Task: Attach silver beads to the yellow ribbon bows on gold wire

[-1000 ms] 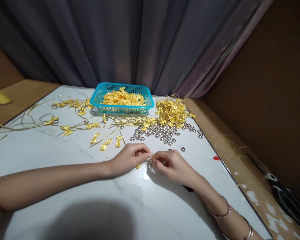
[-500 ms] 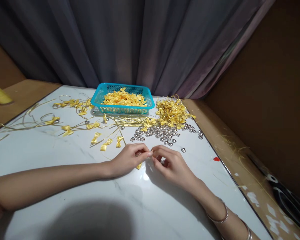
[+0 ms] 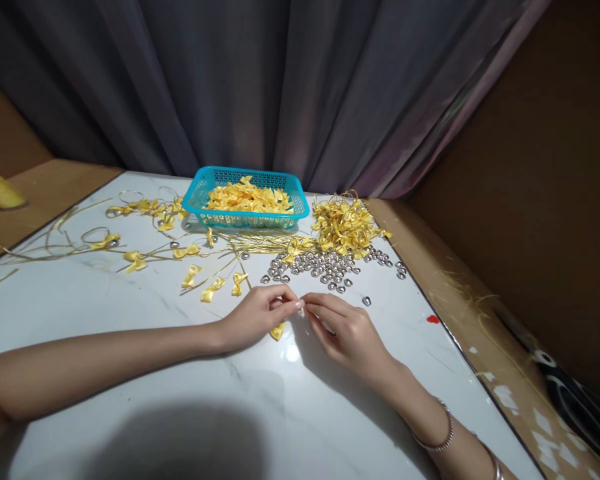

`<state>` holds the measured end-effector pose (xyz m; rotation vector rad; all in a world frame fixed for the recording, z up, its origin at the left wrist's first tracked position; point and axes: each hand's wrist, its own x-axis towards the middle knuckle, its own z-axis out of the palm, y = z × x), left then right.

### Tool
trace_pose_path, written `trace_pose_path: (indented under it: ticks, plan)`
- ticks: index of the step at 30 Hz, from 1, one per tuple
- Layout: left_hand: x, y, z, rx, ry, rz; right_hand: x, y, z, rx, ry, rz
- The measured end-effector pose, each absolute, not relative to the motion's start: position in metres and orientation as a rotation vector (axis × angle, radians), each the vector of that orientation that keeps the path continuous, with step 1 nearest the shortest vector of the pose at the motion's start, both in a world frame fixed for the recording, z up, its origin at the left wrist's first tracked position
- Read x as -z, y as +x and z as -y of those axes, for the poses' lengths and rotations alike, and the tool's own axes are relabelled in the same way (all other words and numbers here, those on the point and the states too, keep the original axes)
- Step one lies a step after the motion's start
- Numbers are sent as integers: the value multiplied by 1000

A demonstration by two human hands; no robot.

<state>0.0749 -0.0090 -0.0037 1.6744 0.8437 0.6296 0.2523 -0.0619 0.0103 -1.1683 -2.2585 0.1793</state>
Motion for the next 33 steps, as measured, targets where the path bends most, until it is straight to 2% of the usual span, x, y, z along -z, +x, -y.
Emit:
trace_pose_path:
  ticks: [9, 13, 17, 25, 33]
  plan:
    - [8, 73, 8, -741, 1968, -874, -17, 250, 62, -505, -1247, 2075]
    - [15, 70, 11, -918, 2256, -678, -20, 250, 61, -593, -1282, 2054]
    - [18, 68, 13, -1003, 2491, -473, -20, 249, 60, -629, -1293, 2046]
    - [17, 68, 13, -1057, 2962, -515, -18, 247, 60, -684, -1331, 2019]
    - [18, 71, 13, -1002, 3155, -486, -17, 247, 58, -689, -1385, 2008]
